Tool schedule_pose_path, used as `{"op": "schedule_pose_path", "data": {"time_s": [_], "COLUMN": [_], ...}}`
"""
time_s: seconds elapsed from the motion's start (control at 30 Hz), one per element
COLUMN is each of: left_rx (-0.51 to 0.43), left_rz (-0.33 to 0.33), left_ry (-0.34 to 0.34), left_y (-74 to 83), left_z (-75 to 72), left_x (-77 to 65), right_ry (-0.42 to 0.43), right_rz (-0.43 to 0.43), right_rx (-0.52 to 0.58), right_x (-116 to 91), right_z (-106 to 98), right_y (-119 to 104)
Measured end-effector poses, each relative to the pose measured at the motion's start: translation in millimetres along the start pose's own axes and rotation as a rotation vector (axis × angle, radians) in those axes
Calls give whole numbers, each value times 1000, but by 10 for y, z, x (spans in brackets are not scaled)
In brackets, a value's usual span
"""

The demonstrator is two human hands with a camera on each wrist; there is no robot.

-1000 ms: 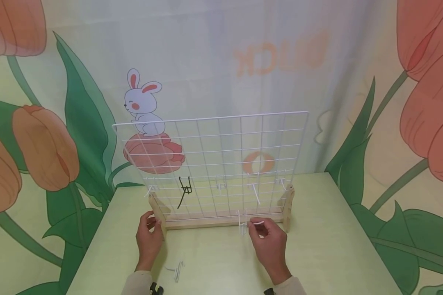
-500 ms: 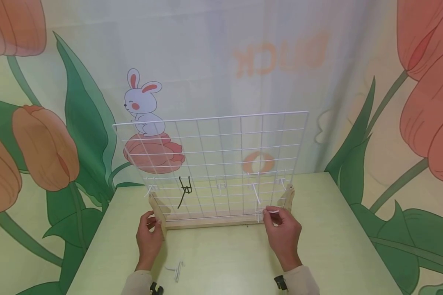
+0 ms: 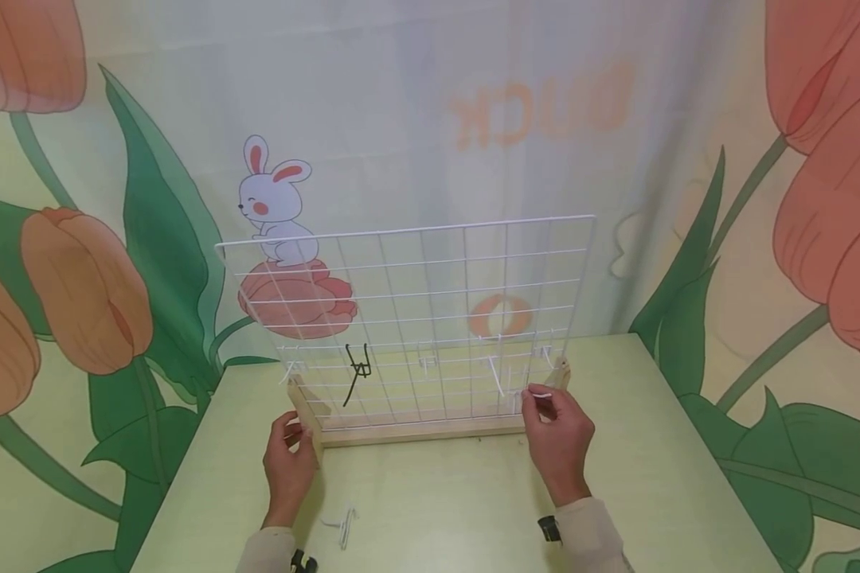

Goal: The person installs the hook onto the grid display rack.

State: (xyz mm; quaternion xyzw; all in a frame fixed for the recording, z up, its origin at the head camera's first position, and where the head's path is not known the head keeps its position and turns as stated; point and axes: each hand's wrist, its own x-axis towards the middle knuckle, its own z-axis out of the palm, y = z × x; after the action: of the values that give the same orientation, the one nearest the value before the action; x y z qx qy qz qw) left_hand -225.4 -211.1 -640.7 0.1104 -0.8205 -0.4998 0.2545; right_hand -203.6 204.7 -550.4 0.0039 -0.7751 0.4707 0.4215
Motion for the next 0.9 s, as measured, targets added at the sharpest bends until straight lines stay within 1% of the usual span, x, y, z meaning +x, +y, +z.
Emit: {"op": "schedule_pose_path", "data": {"time_s": [0.13, 0.33, 0.6, 0.8, 0.9], "left_rx": [-3, -2, -9, -12, -14], "left_rz": [-2, -17, -17, -8, -6], "left_ry": [-2, -10, -18, -12, -11], "left_y": [-5, -11, -1, -25, -22], "left_z": [-2, -2, -5, -2, -2], "left_x": [-1, 1, 3, 11, 8], "right_ry": [7, 14, -8, -24, -20], "right_rz": [-24, -48, -30, -10, -14], "right_rx": [10, -7, -46, -33, -24], "right_x": [20, 18, -45, -101, -122], "right_z": [28, 58, 66, 72, 75], "right_y": [39, 92, 132, 138, 155]}}
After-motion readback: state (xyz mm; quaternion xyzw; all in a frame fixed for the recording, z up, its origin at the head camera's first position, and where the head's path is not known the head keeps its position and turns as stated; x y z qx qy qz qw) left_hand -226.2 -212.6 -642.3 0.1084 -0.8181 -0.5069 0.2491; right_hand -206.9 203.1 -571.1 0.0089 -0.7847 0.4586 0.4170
